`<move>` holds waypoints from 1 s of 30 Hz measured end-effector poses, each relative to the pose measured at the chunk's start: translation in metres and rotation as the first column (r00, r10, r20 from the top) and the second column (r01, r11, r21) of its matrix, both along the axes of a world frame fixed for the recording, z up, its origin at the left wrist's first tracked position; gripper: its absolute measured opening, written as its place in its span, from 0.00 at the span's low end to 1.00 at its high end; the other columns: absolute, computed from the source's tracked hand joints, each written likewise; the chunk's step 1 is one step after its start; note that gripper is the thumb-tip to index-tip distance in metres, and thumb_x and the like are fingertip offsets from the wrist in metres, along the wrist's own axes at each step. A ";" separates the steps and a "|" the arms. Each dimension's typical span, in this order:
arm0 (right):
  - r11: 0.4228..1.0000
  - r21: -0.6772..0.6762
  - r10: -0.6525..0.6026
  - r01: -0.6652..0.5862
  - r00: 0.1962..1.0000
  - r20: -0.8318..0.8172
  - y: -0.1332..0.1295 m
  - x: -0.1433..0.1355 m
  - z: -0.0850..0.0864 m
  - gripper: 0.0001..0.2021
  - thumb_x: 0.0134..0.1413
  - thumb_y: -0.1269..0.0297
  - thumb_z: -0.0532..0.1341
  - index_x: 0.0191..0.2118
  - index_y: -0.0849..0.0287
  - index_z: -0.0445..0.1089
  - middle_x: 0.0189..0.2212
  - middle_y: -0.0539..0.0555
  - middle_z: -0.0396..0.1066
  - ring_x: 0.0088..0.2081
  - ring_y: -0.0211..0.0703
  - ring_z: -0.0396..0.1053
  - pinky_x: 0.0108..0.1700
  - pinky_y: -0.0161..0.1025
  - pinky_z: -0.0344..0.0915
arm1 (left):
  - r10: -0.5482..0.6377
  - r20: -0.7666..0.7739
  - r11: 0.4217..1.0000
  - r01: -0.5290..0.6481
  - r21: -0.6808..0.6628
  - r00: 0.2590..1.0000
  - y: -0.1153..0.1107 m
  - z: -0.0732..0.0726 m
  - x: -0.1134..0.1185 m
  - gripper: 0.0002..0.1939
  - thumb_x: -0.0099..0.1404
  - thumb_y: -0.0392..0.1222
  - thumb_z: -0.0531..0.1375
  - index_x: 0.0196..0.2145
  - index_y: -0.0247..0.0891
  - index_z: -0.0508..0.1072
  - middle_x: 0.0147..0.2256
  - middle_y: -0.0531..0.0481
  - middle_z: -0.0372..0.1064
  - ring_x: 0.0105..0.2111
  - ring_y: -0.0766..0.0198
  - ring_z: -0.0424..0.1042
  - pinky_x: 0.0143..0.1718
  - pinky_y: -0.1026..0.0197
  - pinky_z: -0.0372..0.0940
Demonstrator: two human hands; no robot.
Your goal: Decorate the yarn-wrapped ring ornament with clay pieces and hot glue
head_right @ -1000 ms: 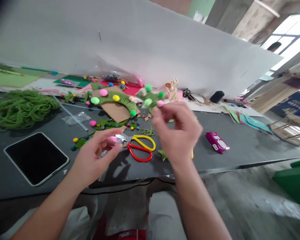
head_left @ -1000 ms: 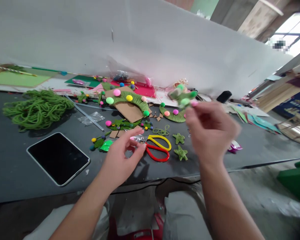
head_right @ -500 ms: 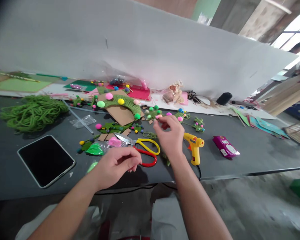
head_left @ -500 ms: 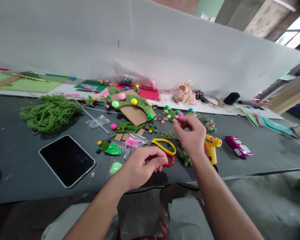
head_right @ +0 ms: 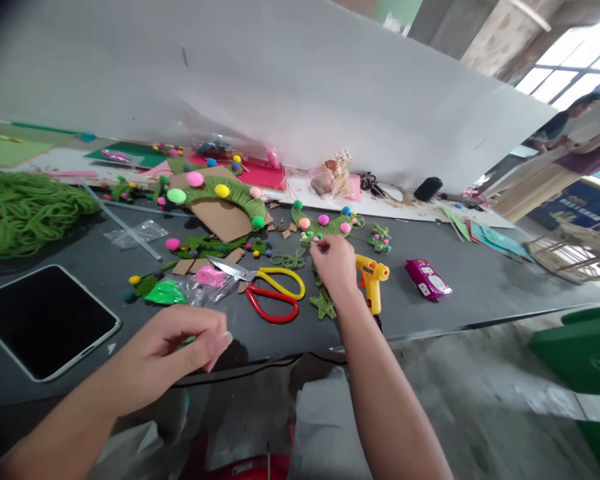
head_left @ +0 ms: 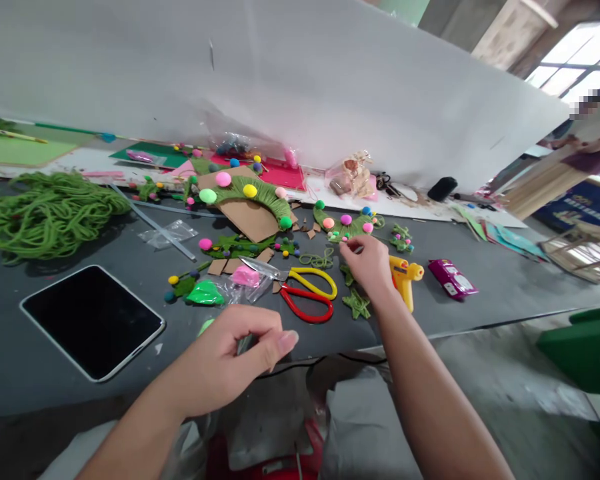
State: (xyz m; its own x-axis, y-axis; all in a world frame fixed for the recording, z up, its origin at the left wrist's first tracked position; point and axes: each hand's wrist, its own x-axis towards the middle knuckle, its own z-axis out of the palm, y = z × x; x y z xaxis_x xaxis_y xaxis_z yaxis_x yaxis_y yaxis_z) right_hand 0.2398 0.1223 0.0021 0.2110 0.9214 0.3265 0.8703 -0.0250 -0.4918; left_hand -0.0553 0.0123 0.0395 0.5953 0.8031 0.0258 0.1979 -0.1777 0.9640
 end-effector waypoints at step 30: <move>0.957 -0.187 0.254 -0.221 0.951 0.178 -0.062 0.000 0.000 0.18 0.61 0.65 0.63 0.55 0.65 0.75 0.51 0.68 0.77 0.52 0.65 0.76 0.55 0.57 0.71 | 0.534 -0.288 0.756 -0.297 0.583 0.795 -0.001 0.002 -0.029 0.12 0.74 0.52 0.61 0.45 0.46 0.80 0.47 0.51 0.81 0.45 0.57 0.79 0.43 0.59 0.70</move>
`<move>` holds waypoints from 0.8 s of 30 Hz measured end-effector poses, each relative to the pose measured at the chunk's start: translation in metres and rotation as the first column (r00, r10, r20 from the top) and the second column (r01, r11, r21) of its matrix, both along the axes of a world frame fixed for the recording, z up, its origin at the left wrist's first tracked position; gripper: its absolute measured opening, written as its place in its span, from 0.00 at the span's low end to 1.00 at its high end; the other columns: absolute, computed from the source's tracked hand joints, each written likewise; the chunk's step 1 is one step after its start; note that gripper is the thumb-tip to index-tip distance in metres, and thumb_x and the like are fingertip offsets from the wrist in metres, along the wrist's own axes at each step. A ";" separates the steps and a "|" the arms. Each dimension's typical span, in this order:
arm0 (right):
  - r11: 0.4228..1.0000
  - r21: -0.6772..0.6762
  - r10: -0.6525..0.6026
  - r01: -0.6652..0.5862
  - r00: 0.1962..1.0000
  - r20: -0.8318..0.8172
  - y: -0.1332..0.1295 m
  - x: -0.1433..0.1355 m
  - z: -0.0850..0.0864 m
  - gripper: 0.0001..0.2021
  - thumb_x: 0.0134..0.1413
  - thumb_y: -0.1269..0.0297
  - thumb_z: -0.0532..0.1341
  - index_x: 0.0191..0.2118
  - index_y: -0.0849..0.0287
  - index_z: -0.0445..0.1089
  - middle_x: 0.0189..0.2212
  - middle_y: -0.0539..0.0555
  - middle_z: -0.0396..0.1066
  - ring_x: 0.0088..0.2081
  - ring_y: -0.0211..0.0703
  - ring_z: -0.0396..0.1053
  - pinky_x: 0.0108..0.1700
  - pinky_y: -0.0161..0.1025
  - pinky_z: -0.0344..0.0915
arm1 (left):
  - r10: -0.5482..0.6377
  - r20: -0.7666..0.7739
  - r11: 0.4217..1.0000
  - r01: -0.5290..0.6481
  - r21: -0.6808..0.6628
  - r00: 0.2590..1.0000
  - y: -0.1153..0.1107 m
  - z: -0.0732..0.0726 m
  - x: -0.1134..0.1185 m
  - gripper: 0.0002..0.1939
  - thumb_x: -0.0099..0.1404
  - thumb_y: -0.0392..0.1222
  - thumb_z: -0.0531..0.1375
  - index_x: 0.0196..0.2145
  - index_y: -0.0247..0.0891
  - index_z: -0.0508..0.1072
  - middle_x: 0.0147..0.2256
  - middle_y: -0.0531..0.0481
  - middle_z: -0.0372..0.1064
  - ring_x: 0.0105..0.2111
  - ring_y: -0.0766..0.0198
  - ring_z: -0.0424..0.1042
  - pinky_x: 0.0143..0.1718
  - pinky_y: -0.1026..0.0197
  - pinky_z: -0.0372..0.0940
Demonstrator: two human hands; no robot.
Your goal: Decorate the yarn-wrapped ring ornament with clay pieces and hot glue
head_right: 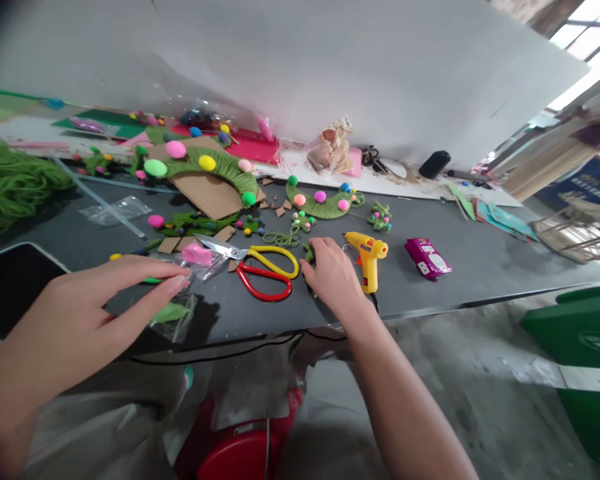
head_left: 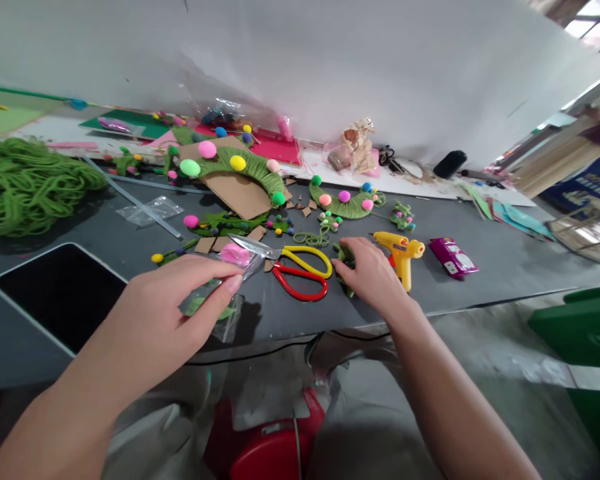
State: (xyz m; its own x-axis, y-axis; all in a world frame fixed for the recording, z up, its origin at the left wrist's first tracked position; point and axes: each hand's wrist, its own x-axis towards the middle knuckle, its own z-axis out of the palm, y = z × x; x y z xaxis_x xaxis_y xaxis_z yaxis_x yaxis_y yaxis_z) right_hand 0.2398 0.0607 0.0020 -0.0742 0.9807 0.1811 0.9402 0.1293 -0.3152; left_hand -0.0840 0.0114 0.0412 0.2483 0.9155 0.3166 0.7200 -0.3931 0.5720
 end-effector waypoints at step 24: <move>0.919 0.067 0.383 -0.387 0.844 -0.377 -0.030 -0.038 0.030 0.13 0.64 0.60 0.66 0.50 0.59 0.77 0.48 0.59 0.80 0.48 0.50 0.77 0.52 0.48 0.72 | -0.165 -0.305 0.982 0.128 -0.139 0.938 0.001 -0.004 -0.017 0.13 0.68 0.43 0.59 0.46 0.42 0.80 0.48 0.42 0.80 0.48 0.46 0.79 0.53 0.45 0.70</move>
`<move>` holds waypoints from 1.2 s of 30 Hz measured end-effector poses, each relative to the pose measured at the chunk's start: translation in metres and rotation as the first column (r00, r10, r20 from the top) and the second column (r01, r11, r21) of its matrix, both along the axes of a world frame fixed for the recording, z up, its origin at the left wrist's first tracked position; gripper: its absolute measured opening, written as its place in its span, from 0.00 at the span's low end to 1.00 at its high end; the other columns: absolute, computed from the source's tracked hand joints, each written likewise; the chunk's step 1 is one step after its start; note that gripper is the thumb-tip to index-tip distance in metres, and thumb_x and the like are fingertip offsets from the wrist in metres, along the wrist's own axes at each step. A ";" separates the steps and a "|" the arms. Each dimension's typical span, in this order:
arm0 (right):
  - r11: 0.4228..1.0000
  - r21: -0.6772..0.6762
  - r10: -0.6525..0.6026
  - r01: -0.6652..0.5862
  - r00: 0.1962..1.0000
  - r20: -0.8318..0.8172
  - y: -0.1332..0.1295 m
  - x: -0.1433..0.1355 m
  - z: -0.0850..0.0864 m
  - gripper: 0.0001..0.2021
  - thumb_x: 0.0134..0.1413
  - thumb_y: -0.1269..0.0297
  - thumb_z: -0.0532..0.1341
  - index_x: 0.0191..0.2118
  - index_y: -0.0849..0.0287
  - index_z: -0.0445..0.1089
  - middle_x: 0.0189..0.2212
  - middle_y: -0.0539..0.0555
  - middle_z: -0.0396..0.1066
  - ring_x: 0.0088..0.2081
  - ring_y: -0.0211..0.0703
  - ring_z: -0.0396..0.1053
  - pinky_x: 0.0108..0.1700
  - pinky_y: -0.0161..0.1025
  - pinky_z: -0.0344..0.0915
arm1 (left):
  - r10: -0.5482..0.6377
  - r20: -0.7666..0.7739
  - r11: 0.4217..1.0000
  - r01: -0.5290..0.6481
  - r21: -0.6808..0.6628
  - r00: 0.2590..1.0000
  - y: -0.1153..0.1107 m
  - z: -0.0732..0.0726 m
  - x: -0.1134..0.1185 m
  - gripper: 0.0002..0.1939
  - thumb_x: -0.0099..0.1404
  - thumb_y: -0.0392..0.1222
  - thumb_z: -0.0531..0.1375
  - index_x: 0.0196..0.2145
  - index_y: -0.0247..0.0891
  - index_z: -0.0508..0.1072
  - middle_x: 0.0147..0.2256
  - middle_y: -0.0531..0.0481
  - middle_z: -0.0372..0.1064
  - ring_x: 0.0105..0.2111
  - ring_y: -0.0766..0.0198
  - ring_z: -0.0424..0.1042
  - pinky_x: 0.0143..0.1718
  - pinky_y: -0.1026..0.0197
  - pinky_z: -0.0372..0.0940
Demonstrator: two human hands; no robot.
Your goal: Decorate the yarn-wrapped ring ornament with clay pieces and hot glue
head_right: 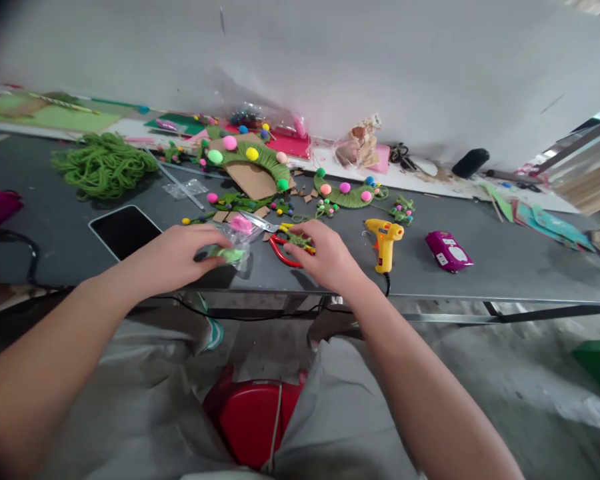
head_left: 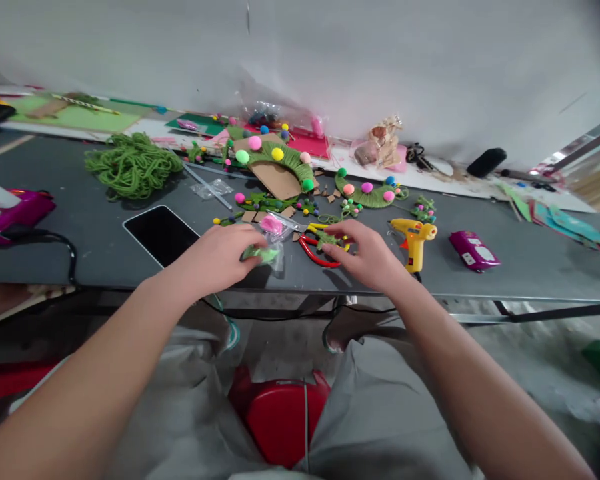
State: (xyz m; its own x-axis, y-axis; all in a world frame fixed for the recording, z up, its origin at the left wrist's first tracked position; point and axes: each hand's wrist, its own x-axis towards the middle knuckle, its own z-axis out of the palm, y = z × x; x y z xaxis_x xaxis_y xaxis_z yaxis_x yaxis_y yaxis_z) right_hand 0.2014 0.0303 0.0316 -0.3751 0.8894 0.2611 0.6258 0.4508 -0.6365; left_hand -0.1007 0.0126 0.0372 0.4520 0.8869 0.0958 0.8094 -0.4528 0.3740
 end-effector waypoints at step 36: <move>0.956 -0.288 -0.093 -0.050 0.882 -0.462 -0.027 -0.024 -0.012 0.07 0.59 0.65 0.70 0.42 0.57 0.76 0.33 0.51 0.79 0.32 0.41 0.76 0.36 0.39 0.73 | -0.025 0.409 1.000 0.022 0.012 0.912 -0.020 -0.028 0.059 0.11 0.70 0.40 0.62 0.48 0.37 0.77 0.48 0.44 0.79 0.47 0.52 0.78 0.50 0.51 0.70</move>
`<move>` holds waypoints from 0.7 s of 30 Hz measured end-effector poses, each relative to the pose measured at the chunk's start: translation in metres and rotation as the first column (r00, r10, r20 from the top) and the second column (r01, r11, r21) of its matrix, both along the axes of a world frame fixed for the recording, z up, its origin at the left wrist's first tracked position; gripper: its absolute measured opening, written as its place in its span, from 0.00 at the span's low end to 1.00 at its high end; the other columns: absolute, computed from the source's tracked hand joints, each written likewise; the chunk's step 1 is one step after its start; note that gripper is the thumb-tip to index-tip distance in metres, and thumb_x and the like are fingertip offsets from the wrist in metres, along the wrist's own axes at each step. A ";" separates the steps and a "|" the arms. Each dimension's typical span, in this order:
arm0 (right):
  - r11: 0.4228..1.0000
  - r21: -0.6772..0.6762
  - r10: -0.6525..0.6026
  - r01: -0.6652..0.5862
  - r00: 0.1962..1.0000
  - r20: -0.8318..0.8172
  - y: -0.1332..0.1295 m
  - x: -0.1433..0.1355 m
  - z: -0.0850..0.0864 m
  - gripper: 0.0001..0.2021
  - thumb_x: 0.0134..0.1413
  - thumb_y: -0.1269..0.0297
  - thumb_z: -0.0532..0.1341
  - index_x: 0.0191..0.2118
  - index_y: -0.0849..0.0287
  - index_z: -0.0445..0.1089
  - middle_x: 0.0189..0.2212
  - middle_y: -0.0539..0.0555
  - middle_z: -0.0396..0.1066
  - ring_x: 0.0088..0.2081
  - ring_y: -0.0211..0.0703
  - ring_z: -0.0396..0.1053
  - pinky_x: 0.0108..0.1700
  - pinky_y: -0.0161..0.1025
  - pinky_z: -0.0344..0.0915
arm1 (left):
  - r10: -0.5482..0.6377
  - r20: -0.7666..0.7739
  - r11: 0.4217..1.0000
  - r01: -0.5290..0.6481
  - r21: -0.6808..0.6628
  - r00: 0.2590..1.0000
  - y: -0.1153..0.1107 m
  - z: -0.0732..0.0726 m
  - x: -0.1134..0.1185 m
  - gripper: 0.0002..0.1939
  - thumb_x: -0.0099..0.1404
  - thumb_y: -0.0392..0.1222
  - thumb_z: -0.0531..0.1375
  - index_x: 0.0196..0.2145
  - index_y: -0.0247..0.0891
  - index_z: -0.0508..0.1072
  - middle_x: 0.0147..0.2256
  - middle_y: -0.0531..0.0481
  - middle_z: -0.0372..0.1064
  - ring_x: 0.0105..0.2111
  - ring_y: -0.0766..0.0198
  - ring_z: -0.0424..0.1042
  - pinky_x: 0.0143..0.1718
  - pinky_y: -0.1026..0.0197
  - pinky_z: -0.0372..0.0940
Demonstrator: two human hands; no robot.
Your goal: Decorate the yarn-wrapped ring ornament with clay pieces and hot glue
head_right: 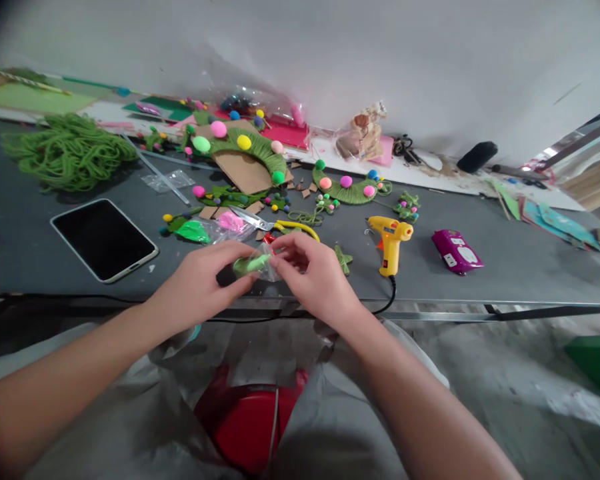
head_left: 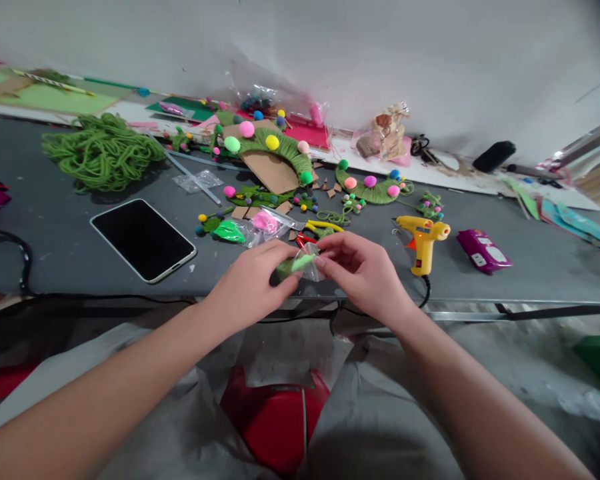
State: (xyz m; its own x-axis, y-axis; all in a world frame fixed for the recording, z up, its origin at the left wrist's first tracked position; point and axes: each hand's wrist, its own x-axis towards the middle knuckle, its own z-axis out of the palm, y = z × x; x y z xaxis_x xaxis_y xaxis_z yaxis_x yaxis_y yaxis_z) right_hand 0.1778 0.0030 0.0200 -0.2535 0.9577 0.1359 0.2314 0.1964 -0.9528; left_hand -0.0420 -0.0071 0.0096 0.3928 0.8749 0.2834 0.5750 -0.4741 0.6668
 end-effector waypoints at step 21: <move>0.998 -0.014 -0.068 0.068 0.998 -0.002 -0.006 0.000 -0.001 0.09 0.53 0.70 0.68 0.38 0.56 0.68 0.31 0.48 0.72 0.31 0.36 0.69 0.34 0.37 0.67 | -0.015 -0.016 0.999 0.016 0.034 1.000 0.001 -0.001 0.001 0.09 0.74 0.40 0.59 0.48 0.38 0.75 0.47 0.44 0.78 0.48 0.53 0.77 0.51 0.52 0.69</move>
State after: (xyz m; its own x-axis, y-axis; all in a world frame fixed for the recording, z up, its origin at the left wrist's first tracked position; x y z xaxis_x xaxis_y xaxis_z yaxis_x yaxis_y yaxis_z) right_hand 0.1782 -0.0029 0.0190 -0.1872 0.9746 0.1229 0.2411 0.1669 -0.9560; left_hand -0.0406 -0.0058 0.0090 0.4108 0.8585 0.3068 0.5780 -0.5055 0.6406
